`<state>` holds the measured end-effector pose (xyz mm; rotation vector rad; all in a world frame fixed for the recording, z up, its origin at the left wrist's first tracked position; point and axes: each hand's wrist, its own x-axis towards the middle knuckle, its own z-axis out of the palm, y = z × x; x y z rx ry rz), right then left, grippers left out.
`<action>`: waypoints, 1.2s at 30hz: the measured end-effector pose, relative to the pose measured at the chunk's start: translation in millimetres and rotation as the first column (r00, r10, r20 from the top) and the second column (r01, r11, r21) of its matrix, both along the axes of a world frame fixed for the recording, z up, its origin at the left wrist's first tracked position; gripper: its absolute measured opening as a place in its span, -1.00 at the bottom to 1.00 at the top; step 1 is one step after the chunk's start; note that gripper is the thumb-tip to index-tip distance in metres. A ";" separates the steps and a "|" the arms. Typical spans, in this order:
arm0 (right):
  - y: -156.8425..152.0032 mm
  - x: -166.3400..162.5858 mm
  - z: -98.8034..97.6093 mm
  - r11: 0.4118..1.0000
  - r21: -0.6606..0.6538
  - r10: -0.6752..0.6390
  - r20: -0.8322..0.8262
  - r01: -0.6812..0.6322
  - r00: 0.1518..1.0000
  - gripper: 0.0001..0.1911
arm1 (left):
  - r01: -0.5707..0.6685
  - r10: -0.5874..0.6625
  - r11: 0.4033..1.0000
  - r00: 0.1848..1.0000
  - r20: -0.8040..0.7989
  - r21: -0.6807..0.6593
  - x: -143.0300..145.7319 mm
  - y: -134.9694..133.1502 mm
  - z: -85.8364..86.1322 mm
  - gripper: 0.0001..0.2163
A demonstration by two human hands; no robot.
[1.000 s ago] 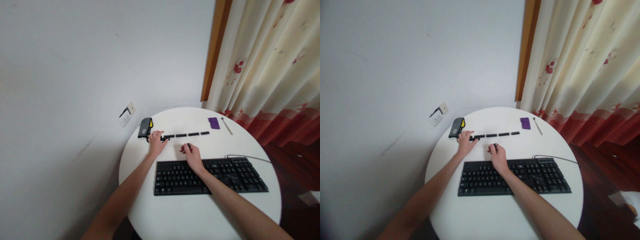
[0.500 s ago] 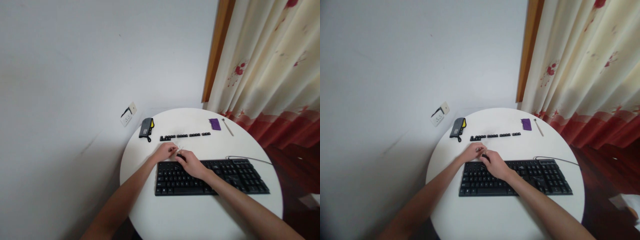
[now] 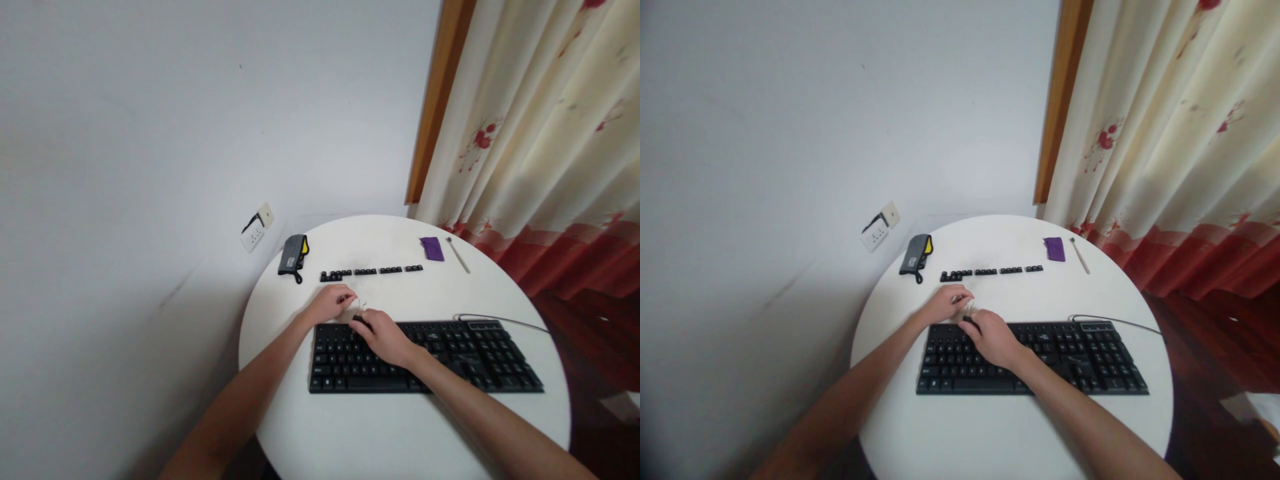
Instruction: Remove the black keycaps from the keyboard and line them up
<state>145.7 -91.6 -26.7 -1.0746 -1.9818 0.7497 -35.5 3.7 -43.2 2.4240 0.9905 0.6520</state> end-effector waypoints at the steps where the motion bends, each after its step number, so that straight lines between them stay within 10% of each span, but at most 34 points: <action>1: 0.5 -0.6 -2.4 1.000 -0.029 -0.004 -0.020 0.004 1.000 -0.68 | -0.001 0.001 1.000 1.000 -0.001 0.003 0.0 0.0 0.2 -0.78; 15: 24.6 26.9 -3.9 0.878 -0.298 -0.470 -0.384 0.375 0.794 -0.61 | 0.042 -0.045 0.999 0.985 0.167 0.024 16.8 -17.4 19.3 -0.78; 26: 22.2 27.6 0.3 0.880 -0.271 -0.474 -0.439 0.390 0.764 -0.61 | 0.195 -0.199 0.979 0.977 0.071 0.063 43.5 -17.4 44.6 -0.87; 36: 30.0 34.2 -13.1 0.858 -0.387 -0.493 -0.432 0.339 0.755 -0.61 | 0.283 -0.291 0.947 0.956 0.035 0.155 49.1 -14.8 21.4 -0.80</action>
